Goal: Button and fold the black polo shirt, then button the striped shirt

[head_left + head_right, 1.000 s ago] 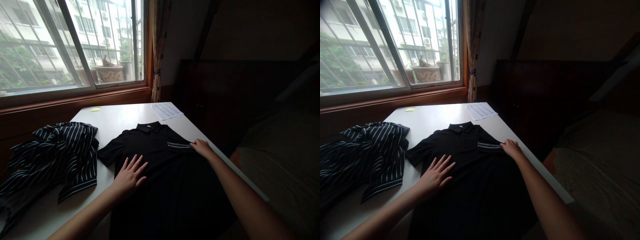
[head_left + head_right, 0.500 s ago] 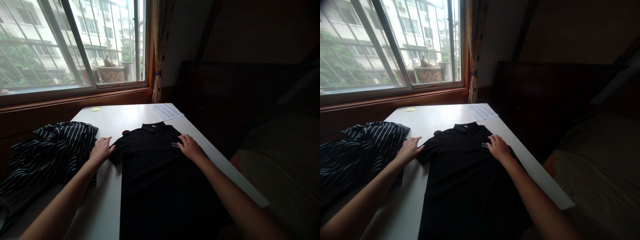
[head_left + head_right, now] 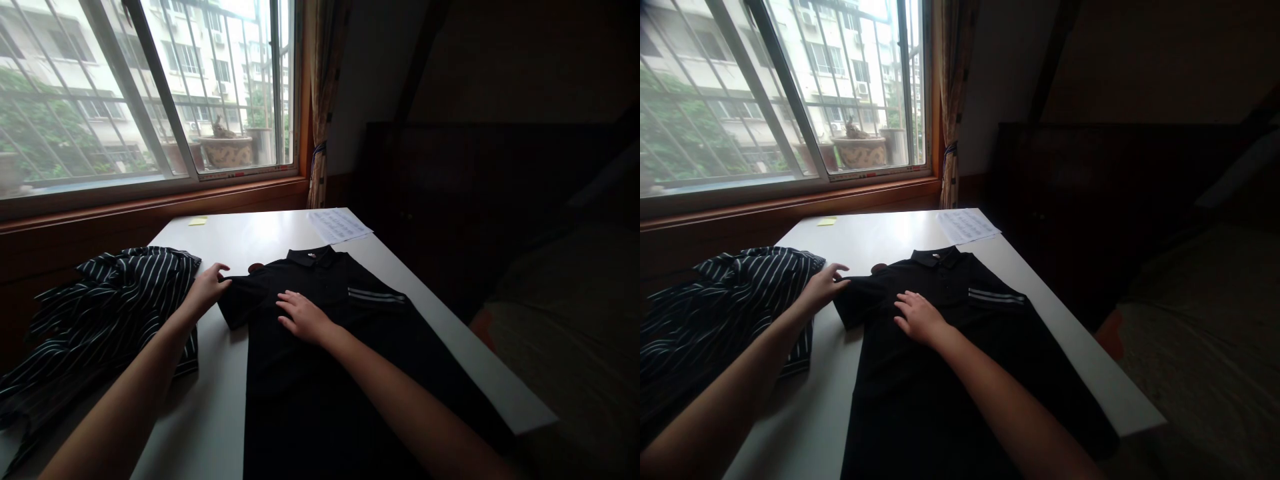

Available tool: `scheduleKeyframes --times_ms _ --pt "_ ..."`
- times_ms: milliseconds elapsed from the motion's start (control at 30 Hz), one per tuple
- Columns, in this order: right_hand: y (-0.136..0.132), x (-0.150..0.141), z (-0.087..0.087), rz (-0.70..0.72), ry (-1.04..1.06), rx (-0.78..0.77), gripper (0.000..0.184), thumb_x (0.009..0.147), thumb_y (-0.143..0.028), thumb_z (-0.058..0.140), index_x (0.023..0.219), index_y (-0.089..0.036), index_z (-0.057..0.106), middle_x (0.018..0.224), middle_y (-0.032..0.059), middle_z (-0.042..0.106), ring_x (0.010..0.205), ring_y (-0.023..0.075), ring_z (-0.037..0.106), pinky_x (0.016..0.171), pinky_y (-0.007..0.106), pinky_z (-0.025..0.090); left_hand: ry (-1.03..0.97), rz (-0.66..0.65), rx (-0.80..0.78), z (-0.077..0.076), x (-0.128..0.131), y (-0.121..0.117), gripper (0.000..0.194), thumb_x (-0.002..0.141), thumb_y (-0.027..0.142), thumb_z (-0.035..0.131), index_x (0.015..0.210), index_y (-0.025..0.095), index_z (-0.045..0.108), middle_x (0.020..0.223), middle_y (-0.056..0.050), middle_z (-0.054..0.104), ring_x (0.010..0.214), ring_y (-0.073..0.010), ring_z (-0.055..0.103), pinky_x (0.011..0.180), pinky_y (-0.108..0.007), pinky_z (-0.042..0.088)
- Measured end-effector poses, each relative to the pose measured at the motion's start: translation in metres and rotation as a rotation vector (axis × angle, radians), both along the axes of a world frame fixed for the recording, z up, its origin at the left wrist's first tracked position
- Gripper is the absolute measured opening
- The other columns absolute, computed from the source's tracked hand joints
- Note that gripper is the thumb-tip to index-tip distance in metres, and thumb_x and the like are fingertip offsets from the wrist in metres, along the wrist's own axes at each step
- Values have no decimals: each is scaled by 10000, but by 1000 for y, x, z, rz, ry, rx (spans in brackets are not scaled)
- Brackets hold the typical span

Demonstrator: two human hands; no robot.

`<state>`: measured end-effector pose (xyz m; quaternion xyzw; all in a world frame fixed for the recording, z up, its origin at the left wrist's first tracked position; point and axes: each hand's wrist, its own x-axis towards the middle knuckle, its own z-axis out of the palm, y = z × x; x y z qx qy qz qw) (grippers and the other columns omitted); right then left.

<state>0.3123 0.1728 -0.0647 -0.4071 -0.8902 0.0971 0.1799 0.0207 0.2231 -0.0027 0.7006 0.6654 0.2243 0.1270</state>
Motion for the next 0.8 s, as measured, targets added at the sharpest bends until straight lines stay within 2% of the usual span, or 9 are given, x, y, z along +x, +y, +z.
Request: scheduleKeyframes --times_ms 133,233,333,433,500,567,667,733,800 --pt "-1 -11 0 111 52 18 397 959 -335 510 1338 -237 572 1405 73 568 1361 233 449 1178 481 275 52 -107 248 25 20 -4 336 852 307 555 1173 219 602 985 -57 681 908 -229 651 798 -324 510" --pt "0 -22 -3 137 24 49 433 935 -347 555 1351 -228 560 1444 105 522 1367 262 436 1163 513 284 94 -215 318 41 42 -8 319 874 266 555 1188 230 597 1003 -51 689 882 -222 655 772 -324 511" --pt "2 -32 -3 175 65 49 406 906 -323 595 1292 -198 613 1411 135 540 1339 281 464 1144 492 320 121 -299 340 47 69 -14 327 890 240 558 1214 260 592 1027 -33 695 830 -202 669 743 -310 510" --pt "7 -31 2 149 259 -125 266 888 -239 591 1127 -213 705 1250 91 659 1190 238 591 1058 375 430 145 -396 338 43 97 -26 345 909 209 540 1244 271 589 1088 -47 687 837 -199 683 751 -308 518" --pt "15 -21 5 -21 402 -271 189 861 -195 594 988 -207 733 1096 66 725 1063 231 656 952 323 494 119 -519 317 37 111 -38 387 913 220 556 1296 278 564 1150 -63 668 885 -211 685 759 -314 532" --pt "25 -5 6 -218 485 -338 169 872 -202 564 942 -185 717 1015 74 743 981 233 683 855 303 527 16 -675 268 31 115 -52 447 915 272 588 1355 288 516 1219 -74 638 917 -204 680 760 -308 552" --pt "43 19 4 -367 536 -394 281 969 -241 396 1060 -161 650 973 96 748 825 183 712 687 258 549 -168 -801 202 21 100 -69 451 938 316 575 1380 288 489 1269 -80 611 948 -172 671 812 -297 569" --pt "51 30 3 -417 554 -449 337 1007 -271 307 1113 -148 602 913 98 751 683 149 705 592 237 537 -207 -763 200 10 82 -72 372 964 303 530 1335 278 532 1276 -83 608 984 -170 664 865 -317 567" --pt "58 33 1 -440 557 -471 334 1011 -342 336 1128 -150 583 912 95 747 612 137 685 571 244 530 -186 -684 225 -5 63 -70 317 971 295 509 1281 266 574 1265 -86 613 1063 -196 641 923 -366 553"
